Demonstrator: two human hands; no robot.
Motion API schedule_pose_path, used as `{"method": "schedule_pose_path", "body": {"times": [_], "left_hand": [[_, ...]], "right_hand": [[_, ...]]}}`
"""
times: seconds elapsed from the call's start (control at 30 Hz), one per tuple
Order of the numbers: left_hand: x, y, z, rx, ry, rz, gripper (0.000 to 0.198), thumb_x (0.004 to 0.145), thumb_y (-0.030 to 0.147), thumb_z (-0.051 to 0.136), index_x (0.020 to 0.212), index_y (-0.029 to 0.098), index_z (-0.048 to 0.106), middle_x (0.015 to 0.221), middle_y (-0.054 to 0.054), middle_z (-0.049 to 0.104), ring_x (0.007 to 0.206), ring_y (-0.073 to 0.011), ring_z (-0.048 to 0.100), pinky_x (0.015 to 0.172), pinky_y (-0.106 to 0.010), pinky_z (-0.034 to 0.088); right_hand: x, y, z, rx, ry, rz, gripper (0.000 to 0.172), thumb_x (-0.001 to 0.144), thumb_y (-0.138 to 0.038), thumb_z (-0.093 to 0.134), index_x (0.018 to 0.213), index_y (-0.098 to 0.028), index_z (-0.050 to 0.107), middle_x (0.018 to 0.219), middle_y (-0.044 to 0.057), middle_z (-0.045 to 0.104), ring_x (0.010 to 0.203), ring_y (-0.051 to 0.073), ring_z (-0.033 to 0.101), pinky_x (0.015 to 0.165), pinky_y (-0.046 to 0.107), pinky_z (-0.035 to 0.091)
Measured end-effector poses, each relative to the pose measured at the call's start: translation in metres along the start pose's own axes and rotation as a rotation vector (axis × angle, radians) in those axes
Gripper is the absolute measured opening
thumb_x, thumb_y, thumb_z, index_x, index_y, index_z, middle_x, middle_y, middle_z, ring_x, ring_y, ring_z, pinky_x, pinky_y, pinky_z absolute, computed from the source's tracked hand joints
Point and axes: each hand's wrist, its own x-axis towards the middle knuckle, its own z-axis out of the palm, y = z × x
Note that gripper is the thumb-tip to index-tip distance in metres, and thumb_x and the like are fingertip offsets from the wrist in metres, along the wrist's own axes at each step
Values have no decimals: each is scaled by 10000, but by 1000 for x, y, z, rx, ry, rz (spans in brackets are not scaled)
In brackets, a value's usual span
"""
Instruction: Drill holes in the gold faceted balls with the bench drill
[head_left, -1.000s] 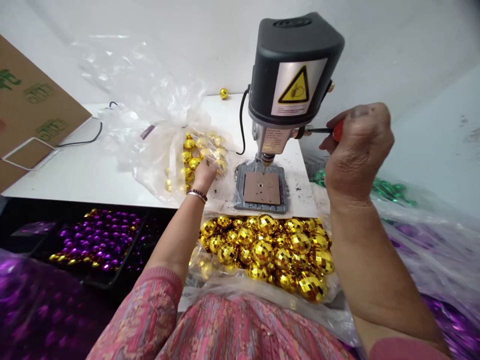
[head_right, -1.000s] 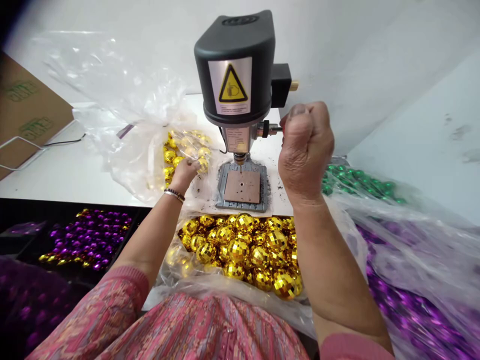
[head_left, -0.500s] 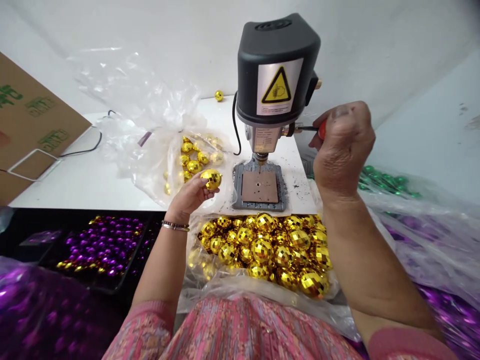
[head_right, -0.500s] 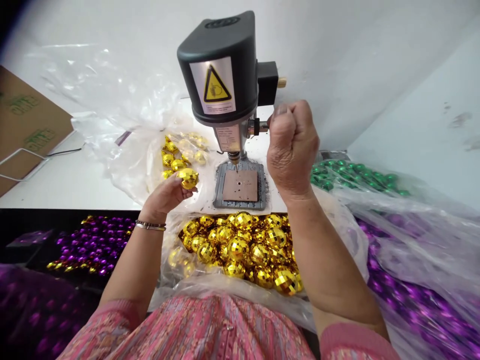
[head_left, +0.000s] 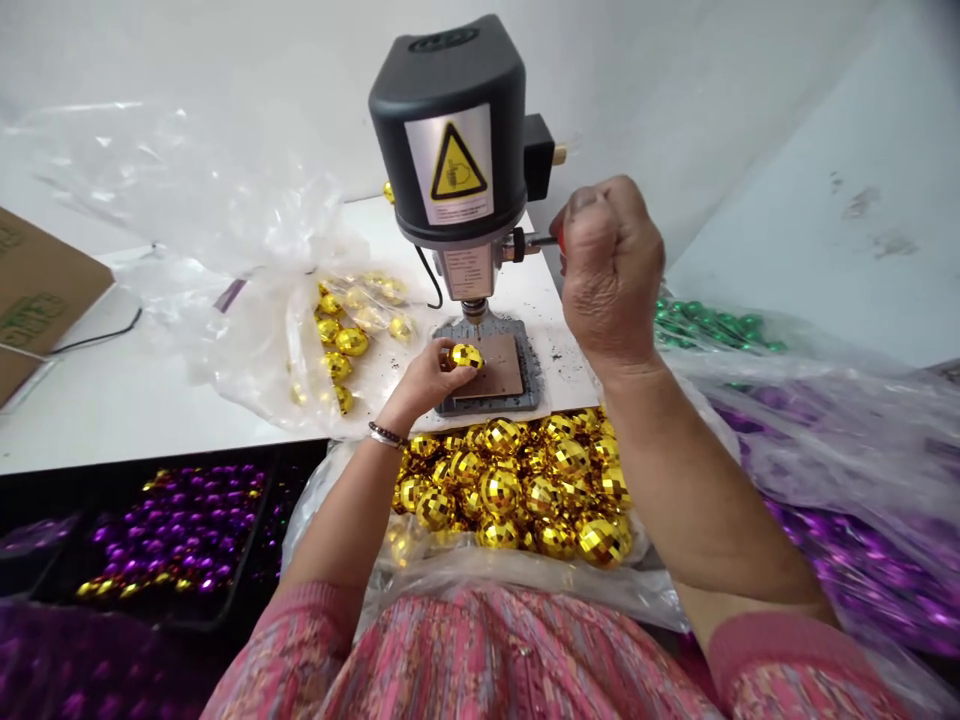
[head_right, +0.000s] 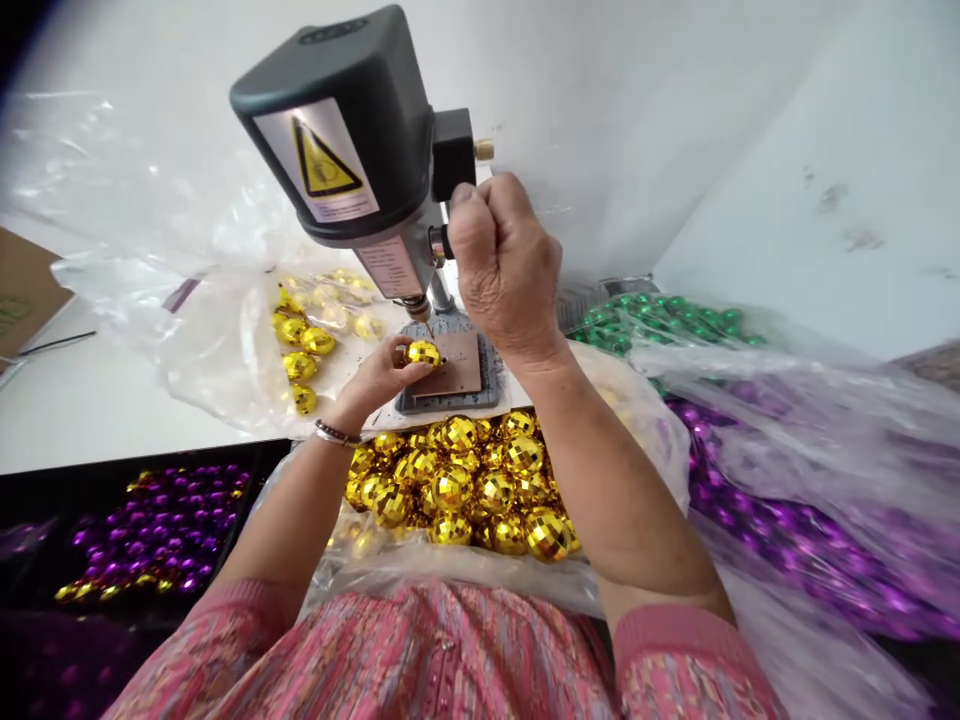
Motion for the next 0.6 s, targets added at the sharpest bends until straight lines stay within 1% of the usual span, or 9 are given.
{"method": "schedule_pose_path", "body": {"times": [0.13,0.23,0.43,0.5,0.6], "left_hand": [[6,6,3,130,39,-2,568,741,374,783,1237,143,627,949,-76,719,833,-196,643,759,-310,504],[10,10,4,181,44,3,587,739,367,782,1263,150,632,938,-65,713,799,-188,628,765,-312,504],[22,16,10,138,-6,74,610,680,298,817,1259,164,683,885,-34,696,794,-185,613,815,-295,499],[25,17,10,121,-42,77,631,671,283,820,1277,165,688,864,-19,696,779,-179,606,810,-290,501],[26,17,9,58,-79,42,678,660,271,834,1310,154,680,888,-18,719,779,-175,607,798,-287,507]], "right_hand": [[-1,-5,-3,23,-24,32,350,994,-475,414,727,-253,376,644,-14,473,609,139,426,654,310,431],[-1,-6,-4,38,-22,40,313,977,-447,425,731,-256,389,647,-9,485,608,150,467,652,317,446],[-2,-6,-4,18,-19,30,310,967,-453,410,718,-269,388,640,-7,503,598,145,468,644,316,455],[-2,-6,-4,29,-15,24,303,963,-448,412,720,-268,390,637,-8,523,592,143,477,640,318,455],[-2,-6,-5,40,-3,23,311,963,-456,423,729,-252,420,636,-15,545,585,129,501,638,305,463]]}}
